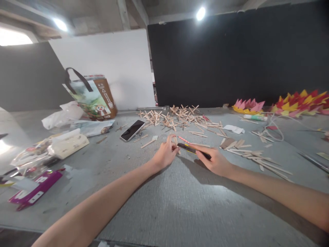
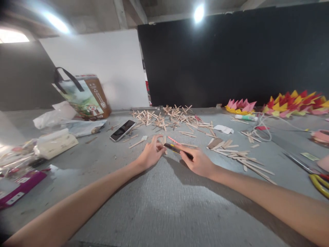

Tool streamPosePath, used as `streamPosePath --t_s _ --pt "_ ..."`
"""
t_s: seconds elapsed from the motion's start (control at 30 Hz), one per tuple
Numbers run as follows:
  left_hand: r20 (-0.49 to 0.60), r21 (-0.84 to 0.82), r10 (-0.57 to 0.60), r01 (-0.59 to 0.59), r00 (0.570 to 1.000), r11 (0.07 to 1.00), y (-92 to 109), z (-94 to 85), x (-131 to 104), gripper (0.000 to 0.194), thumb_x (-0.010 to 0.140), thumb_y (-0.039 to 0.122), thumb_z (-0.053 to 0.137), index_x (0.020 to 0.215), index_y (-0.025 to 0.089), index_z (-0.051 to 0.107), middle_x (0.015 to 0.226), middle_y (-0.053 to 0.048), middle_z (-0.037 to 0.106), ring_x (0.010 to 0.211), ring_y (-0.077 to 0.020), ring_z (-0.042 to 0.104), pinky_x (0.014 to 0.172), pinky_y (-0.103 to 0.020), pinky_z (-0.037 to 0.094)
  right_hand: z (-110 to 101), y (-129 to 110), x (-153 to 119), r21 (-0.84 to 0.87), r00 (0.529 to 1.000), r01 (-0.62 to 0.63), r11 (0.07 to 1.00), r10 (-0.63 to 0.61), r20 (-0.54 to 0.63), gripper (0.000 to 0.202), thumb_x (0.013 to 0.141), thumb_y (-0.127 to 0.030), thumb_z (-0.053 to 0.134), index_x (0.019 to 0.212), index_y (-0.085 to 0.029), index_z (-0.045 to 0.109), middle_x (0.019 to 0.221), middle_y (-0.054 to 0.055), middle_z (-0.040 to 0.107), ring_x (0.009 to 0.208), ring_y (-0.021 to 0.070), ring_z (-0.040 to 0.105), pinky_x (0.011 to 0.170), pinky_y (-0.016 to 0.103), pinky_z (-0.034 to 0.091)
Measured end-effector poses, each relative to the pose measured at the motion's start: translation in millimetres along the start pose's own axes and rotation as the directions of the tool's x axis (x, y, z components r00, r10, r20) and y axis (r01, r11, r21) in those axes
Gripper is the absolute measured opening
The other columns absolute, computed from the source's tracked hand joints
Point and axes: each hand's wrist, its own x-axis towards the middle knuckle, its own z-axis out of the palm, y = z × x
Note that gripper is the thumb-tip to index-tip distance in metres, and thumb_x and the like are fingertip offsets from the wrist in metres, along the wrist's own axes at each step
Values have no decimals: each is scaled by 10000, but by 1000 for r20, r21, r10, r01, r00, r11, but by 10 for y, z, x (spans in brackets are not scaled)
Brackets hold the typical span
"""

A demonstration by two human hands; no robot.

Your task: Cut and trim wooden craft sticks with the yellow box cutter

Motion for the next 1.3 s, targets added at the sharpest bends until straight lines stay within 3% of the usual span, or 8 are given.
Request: streamPosePath --t_s 0.1,0.2,0.3,0.43,0.63,0.93,1.1,1.3 --pt "-6 9 15 -15 1000 1000 -2 -4 -16 539 996 220 634 1491 180 425 899 -13 829 915 -235 780 908 -354 528 -30 -37 13 85 999 -53 995 53 0 456 1084 -491 530 1362 -246 795 1105 113 832 1016 302 769 793 392 618" --pt "-6 9 30 -30 1000 1000 -16 -6 -21 526 1004 234 626 1489 194 425 890 -5 824 895 -221 776 896 -335 529 -63 -28 37 194 984 -181 964 175 44 504 1079 -549 542 1378 -223 784 828 56 764 719 221 673 594 313 486" --pt "-14 23 45 -45 999 999 -30 -1 -13 529 1001 236 628 1489 200 427 879 2 814 879 -212 764 871 -321 523 -68 40 66 380 943 -332 863 305 131 604 1049 -605 574 1435 -168 732 535 -66 426 467 131 333 470 279 217" --pt "-13 18 51 -51 999 999 -45 13 6 543 992 208 623 1497 210 423 885 9 805 856 -197 751 867 -312 519 -42 132 96 562 922 -378 735 352 159 654 997 -602 630 1415 -105 708 564 -114 227 483 114 191 484 288 153" --pt "-15 12 51 -51 999 999 -47 7 12 556 988 217 632 1502 203 422 852 19 791 796 -188 728 844 -311 522 -51 121 75 380 953 -271 884 301 -20 529 1044 -570 596 1352 -180 774 592 -59 365 528 137 309 506 297 206" --pt "-5 -16 34 -34 999 999 -46 3 14 546 986 216 626 1491 209 421 865 15 795 789 -190 712 835 -301 508 -86 -10 69 150 979 -200 968 205 -16 521 1075 -563 543 1347 -203 803 614 4 608 544 170 478 494 290 305" --pt "8 -47 16 -15 1000 999 -44 7 19 565 987 219 616 1513 203 410 892 4 807 802 -197 723 851 -314 516 -78 -9 52 42 992 -116 992 118 -45 475 1086 -532 523 1344 -255 810 910 81 821 756 259 701 585 328 491" --pt "15 -24 -7 8 1000 1000 1 -16 8 553 984 213 618 1503 200 427 879 8 807 818 -201 725 877 -314 502 -24 -42 -15 -86 999 -22 996 19 -29 481 1122 -442 470 1501 -254 698 1181 71 839 698 184 704 635 303 531"
